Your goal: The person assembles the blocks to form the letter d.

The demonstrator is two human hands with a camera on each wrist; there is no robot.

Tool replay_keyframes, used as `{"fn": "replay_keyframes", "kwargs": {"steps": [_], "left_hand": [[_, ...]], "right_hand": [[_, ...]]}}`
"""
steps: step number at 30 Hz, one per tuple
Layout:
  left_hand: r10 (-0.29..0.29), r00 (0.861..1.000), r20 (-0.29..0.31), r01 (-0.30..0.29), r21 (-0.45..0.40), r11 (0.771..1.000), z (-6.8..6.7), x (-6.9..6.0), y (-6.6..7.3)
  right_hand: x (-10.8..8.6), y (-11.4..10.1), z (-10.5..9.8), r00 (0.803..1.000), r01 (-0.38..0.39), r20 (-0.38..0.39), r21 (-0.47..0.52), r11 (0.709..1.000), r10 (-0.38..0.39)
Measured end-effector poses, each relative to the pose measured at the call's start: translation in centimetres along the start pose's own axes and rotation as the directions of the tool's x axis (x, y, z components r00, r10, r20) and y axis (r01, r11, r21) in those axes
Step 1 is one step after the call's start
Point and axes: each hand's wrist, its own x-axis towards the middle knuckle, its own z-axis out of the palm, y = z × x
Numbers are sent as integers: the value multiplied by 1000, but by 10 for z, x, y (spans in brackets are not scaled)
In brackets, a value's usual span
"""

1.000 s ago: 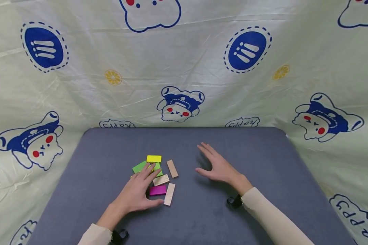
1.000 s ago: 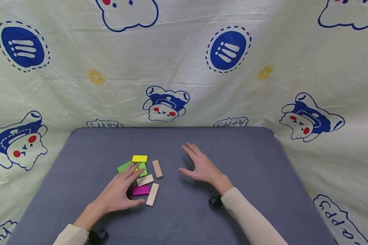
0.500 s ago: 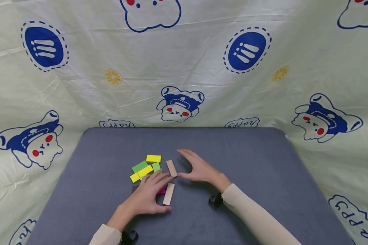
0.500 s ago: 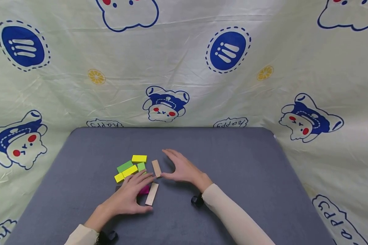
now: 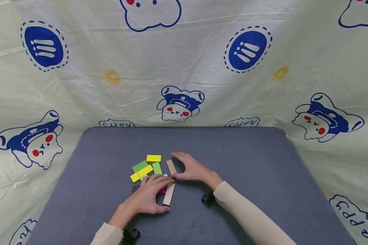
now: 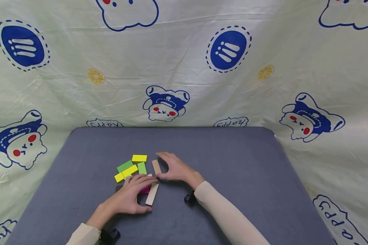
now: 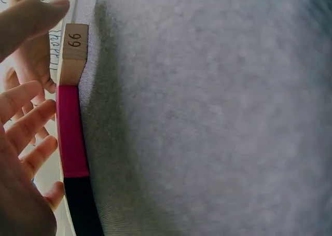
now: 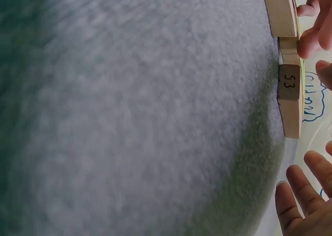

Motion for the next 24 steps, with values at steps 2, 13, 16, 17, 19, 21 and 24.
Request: {"fn": "replay_keyframes", "kwargs": {"steps": [2, 13, 16, 17, 19, 21, 24], "left_hand": [[15, 1000, 1, -15, 18, 1000, 0, 1, -2], [68, 998, 7, -69, 100, 993, 0, 6, -4], [64, 998, 12, -64, 102, 993, -1, 7, -3], [60, 998, 15, -61, 101, 993, -1, 7, -3], [55, 998, 20, -56, 101, 993, -1, 7, -3], [51, 998, 21, -53, 101, 993, -1, 7, -3], [47, 999, 17, -49, 104, 993, 0, 7, -3]], "right_hand": [[2, 0, 2, 1000, -3, 11, -2, 1000, 3], [6, 2, 7, 999, 19, 35, 0, 1000, -19], [6, 3, 8, 999, 36, 38, -5, 999, -35], [6, 3, 8, 998, 40, 40, -8, 999, -39], [6, 4, 8, 998, 41, 44, -10, 999, -41], [6, 4, 8, 998, 38, 49, -10, 999, -37], [6, 5, 9, 999, 25, 48, 3, 1000, -25]]}}
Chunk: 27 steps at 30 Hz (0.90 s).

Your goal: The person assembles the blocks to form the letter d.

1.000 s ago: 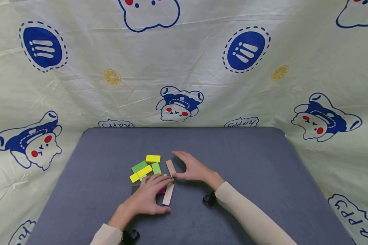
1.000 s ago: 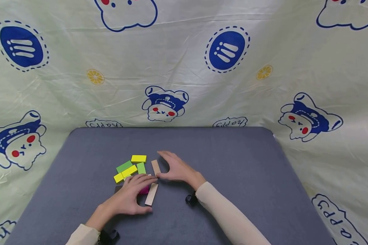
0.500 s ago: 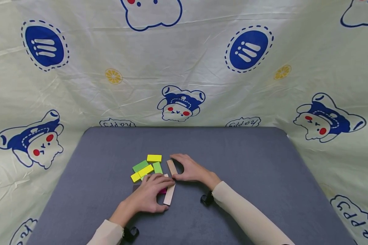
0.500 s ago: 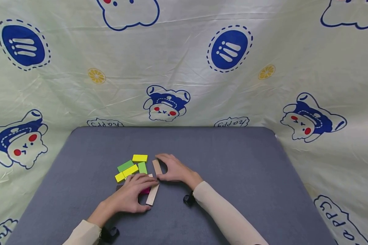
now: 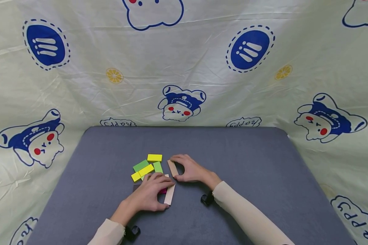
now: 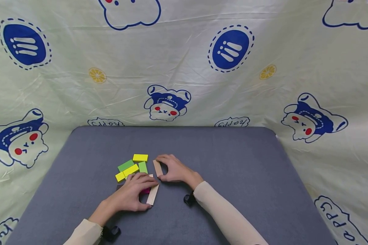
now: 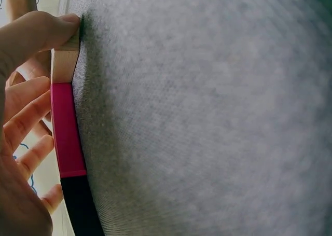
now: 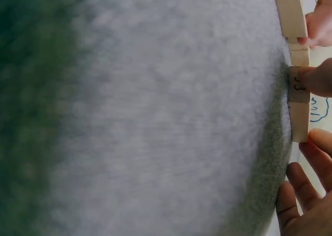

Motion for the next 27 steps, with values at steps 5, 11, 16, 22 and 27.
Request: {"fn": "replay_keyframes", "kwargs": {"steps": [5, 11, 16, 22, 27], "left_hand": [[-4, 1000, 5, 4, 1, 1000, 3, 0, 1], [-5, 1000, 3, 5, 2, 1000, 4, 0, 2], [-5, 1000, -3, 5, -19, 1000, 2, -1, 4], [12, 999, -47, -14, -42, 999, -3, 0, 10], [22, 996, -84, -28, -72, 997, -7, 4, 20]], "right_hand": [[-3, 0, 0, 1000, -27, -10, 28, 999, 27], [-7, 1, -2, 998, -42, -53, 48, 998, 44], [-10, -2, -10, 995, -52, -77, 46, 998, 55], [-16, -5, -24, 992, -48, -116, 38, 998, 52], [-22, -2, -36, 983, -54, -172, 26, 998, 58]]}}
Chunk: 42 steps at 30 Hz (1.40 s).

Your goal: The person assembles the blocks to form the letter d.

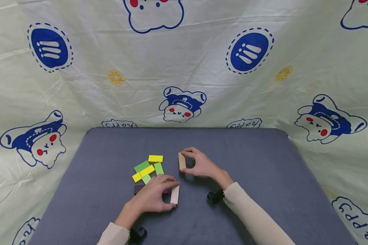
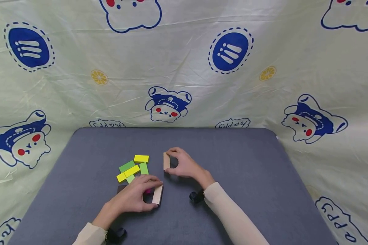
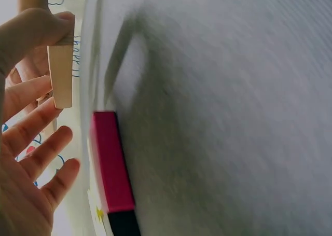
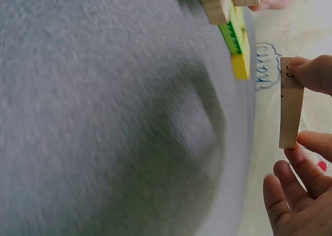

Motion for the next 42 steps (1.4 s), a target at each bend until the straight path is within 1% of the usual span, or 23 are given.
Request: {"fn": "replay_keyframes", "kwargs": {"steps": [4, 8, 13, 16, 22, 28, 32, 35, 38, 42], "left_hand": [[1, 1000, 7, -1, -42, 999, 3, 8, 8], [-12, 1000, 16, 13, -82, 997, 10, 16, 16], [-22, 999, -28, 19, -96, 995, 21, 26, 26], [-32, 999, -44, 28, -81, 996, 25, 32, 31], [-57, 997, -45, 55, -54, 997, 33, 44, 38], [-99, 995, -18, 98, -50, 994, 44, 59, 46], [-130, 992, 11, 130, -41, 991, 51, 68, 51], [-143, 989, 24, 144, -32, 989, 54, 73, 54], [-153, 988, 17, 153, -27, 988, 59, 78, 56], [-176, 984, -8, 176, -10, 984, 66, 80, 57]], "right_hand": [[-5, 6, -9, 999, -5, -38, 19, 1000, 6], [-10, 11, -17, 998, -13, -56, 37, 999, 15], [-18, 18, -28, 997, -30, -74, 55, 998, 34], [-22, 24, -34, 995, -33, -96, 56, 998, 38], [-28, 31, -45, 990, -44, -130, 63, 997, 52], [-36, 40, -52, 986, -74, -149, 54, 996, 82], [-42, 44, -54, 985, -75, -150, 53, 996, 82], [-46, 47, -56, 984, -83, -152, 62, 995, 92], [-49, 50, -58, 982, -95, -159, 70, 993, 105], [-54, 54, -62, 982, -94, -157, 92, 991, 107]]}}
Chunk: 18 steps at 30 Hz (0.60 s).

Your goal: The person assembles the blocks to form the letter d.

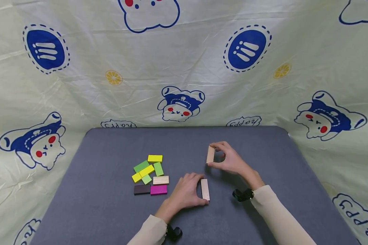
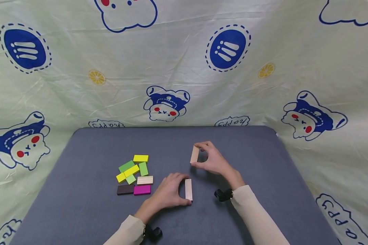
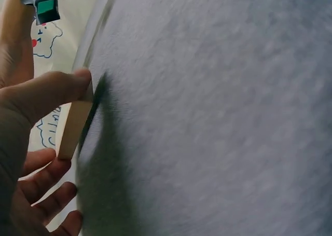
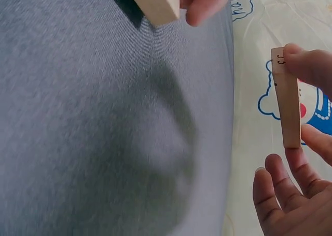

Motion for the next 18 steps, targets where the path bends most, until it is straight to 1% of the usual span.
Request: {"fn": "replay_keyframes", "kwargs": {"steps": [4, 7, 9, 11, 14, 16, 18], "left_hand": [[2, 1000, -29, -2, 25, 1000, 7, -1, 1], [8, 999, -43, -7, 37, 999, 9, -1, 2], [1, 999, -43, 1, 36, 999, 10, -2, 3], [-13, 999, -34, 13, 19, 1000, 10, -2, 3], [-40, 999, -17, 39, -41, 998, 9, -4, 2], [-57, 998, -13, 55, -82, 995, 9, -5, 1], [-66, 998, -19, 64, -101, 993, 8, -6, 1]], "right_hand": [[-5, 2, -6, 1000, -12, -3, -8, 1000, 12], [-6, 3, -9, 1000, -23, -3, -25, 999, 22], [-7, 4, -9, 1000, -25, 10, -35, 999, 25], [-8, 5, -8, 999, -26, 24, -40, 999, 27], [-10, 6, -7, 999, -23, 34, -44, 999, 24], [-11, 6, -6, 999, -22, 32, -42, 999, 24], [-13, 8, -5, 999, -23, 30, -45, 999, 25]]}}
